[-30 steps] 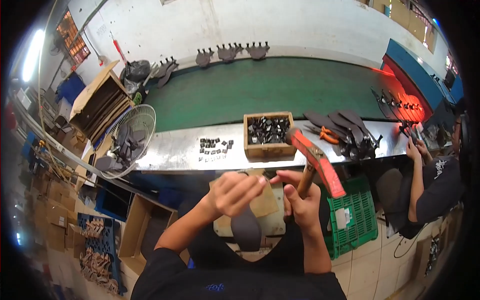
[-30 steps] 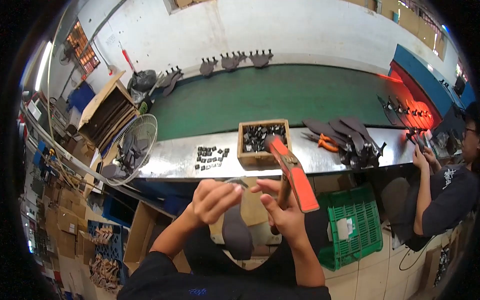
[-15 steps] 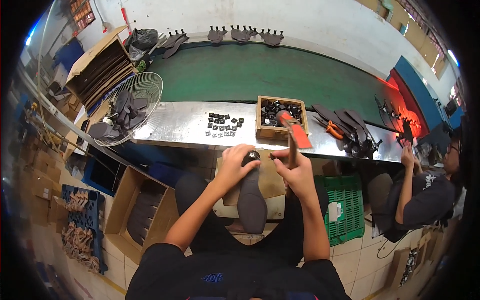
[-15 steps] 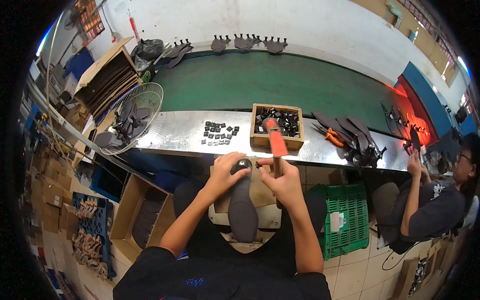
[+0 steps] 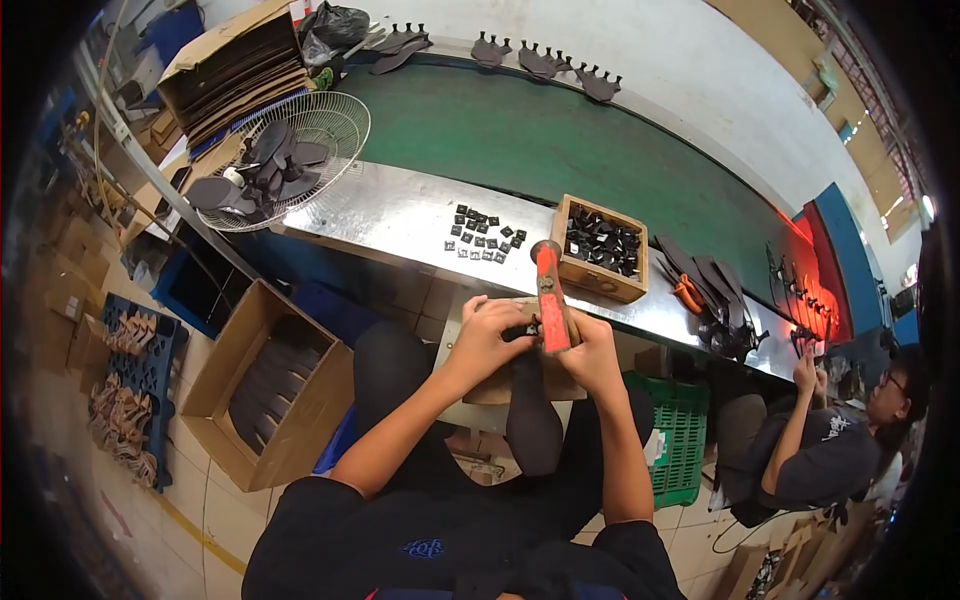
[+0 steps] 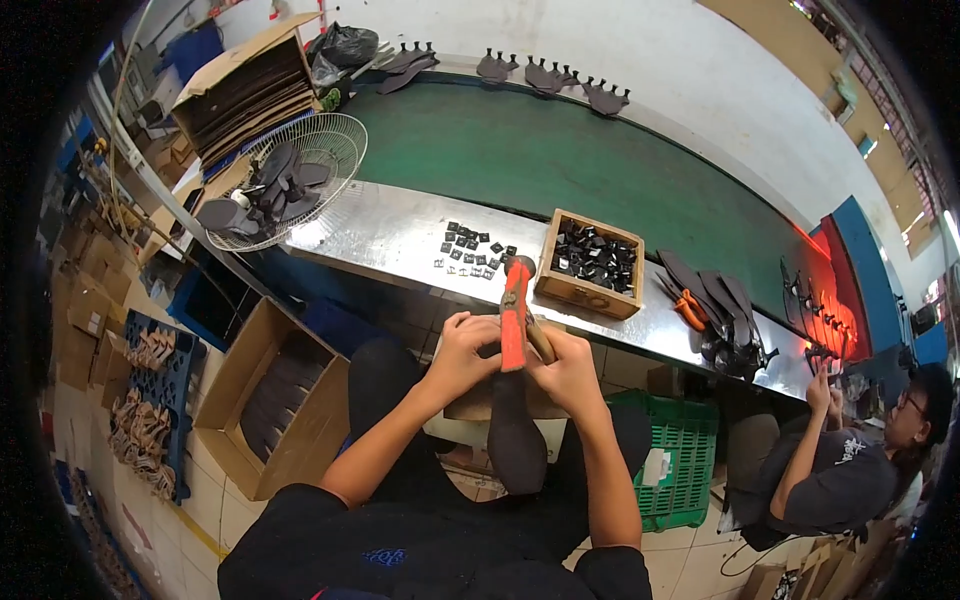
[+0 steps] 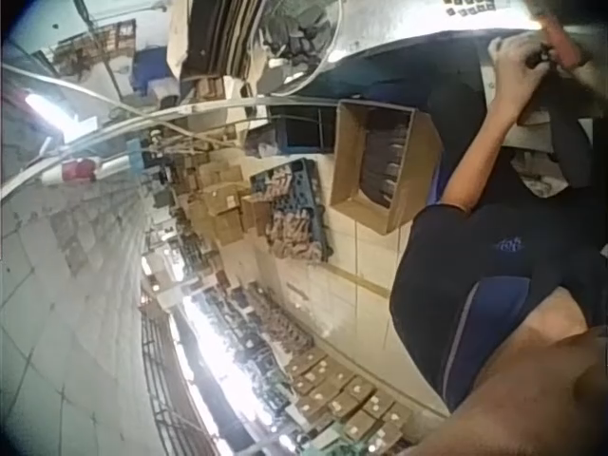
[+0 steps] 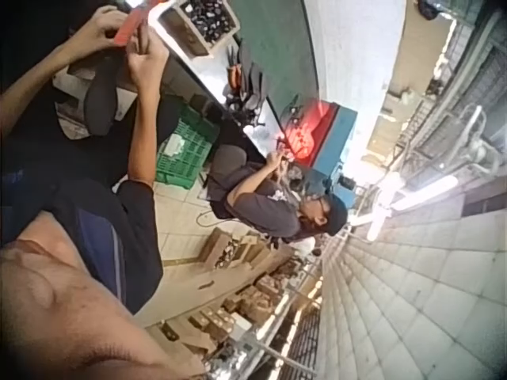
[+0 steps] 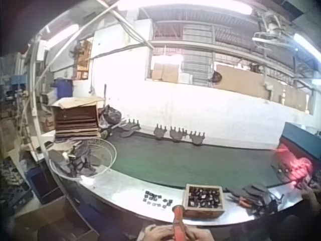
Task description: Assembling shoe parts and using a hammer to secure components.
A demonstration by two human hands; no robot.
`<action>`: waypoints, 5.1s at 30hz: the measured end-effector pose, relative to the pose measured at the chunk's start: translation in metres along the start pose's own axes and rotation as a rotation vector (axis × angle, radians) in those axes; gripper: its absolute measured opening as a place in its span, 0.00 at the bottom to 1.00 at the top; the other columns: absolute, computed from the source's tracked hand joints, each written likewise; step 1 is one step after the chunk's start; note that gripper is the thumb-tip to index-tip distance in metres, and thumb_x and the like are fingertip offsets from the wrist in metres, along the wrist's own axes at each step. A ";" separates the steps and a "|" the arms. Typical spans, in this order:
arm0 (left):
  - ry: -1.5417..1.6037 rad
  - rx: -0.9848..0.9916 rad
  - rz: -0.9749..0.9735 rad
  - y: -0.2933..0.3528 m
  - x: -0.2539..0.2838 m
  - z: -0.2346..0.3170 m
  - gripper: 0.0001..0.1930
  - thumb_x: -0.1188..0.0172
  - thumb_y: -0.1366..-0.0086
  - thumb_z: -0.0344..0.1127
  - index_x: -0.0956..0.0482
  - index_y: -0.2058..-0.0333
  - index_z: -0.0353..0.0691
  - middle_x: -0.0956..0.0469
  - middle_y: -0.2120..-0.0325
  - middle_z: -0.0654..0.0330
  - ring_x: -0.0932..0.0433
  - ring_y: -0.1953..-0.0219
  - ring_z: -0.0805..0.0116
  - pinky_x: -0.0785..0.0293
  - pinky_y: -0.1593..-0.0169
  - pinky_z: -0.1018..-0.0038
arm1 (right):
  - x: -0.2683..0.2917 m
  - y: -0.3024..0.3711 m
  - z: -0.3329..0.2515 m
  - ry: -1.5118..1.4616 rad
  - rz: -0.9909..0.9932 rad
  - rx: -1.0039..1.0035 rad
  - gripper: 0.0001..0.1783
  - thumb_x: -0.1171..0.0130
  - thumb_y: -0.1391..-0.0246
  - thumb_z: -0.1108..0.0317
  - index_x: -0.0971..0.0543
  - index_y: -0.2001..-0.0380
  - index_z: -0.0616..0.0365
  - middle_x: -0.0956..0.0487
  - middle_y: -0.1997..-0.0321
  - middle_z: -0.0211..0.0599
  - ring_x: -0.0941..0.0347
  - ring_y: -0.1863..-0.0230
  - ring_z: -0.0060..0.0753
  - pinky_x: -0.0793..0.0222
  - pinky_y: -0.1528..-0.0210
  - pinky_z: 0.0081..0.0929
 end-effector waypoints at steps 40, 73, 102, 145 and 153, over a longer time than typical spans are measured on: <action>-0.090 0.051 -0.297 0.007 0.004 0.007 0.63 0.29 0.43 0.49 0.72 0.28 0.30 0.26 0.38 0.66 0.38 0.30 0.58 0.56 0.25 0.55 | 0.004 0.087 -0.081 0.201 0.194 0.101 0.28 0.43 0.38 0.79 0.31 0.35 0.65 0.21 0.63 0.54 0.21 0.67 0.45 0.25 0.62 0.32; 1.255 0.637 -0.926 0.080 0.028 0.153 0.19 0.56 0.23 0.42 0.22 0.57 0.32 0.22 0.59 0.57 0.25 0.51 0.68 0.33 0.43 0.72 | -0.006 0.110 -0.052 -0.839 -0.170 -0.011 0.29 0.42 0.38 0.44 0.21 0.53 0.63 0.23 0.44 0.52 0.29 0.38 0.47 0.36 0.35 0.46; 0.004 0.053 0.958 -0.050 0.373 -0.054 0.36 0.50 0.25 0.55 0.37 0.39 0.21 0.33 0.41 0.42 0.27 0.42 0.52 0.28 0.39 0.61 | 0.330 0.101 0.120 0.712 0.985 -0.265 0.23 0.41 0.37 0.54 0.22 0.50 0.64 0.18 0.54 0.50 0.22 0.52 0.50 0.29 0.49 0.44; -0.187 0.064 0.261 -0.022 -0.001 0.030 0.16 0.32 0.38 0.38 0.17 0.52 0.42 0.31 0.41 0.43 0.25 0.51 0.45 0.28 0.47 0.58 | 0.083 0.205 0.054 -0.100 0.113 -0.518 0.17 0.31 0.45 0.58 0.21 0.65 0.61 0.25 0.82 0.28 0.30 0.81 0.20 0.34 0.77 0.25; -0.608 -0.048 0.250 -0.130 0.038 -0.050 0.10 0.31 0.43 0.36 0.14 0.62 0.42 0.20 0.64 0.58 0.25 0.55 0.56 0.30 0.53 0.60 | 0.029 0.231 0.036 -1.150 0.266 -0.628 0.11 0.42 0.35 0.68 0.25 0.64 0.67 0.42 0.88 0.25 0.47 0.92 0.18 0.47 0.91 0.21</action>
Point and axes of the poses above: each hand's wrist, its own y-axis away from the middle knuckle, its own x-axis out of the back of the hand, z = x × y, the point moved 4 cm from there along -y, towards the middle knuckle
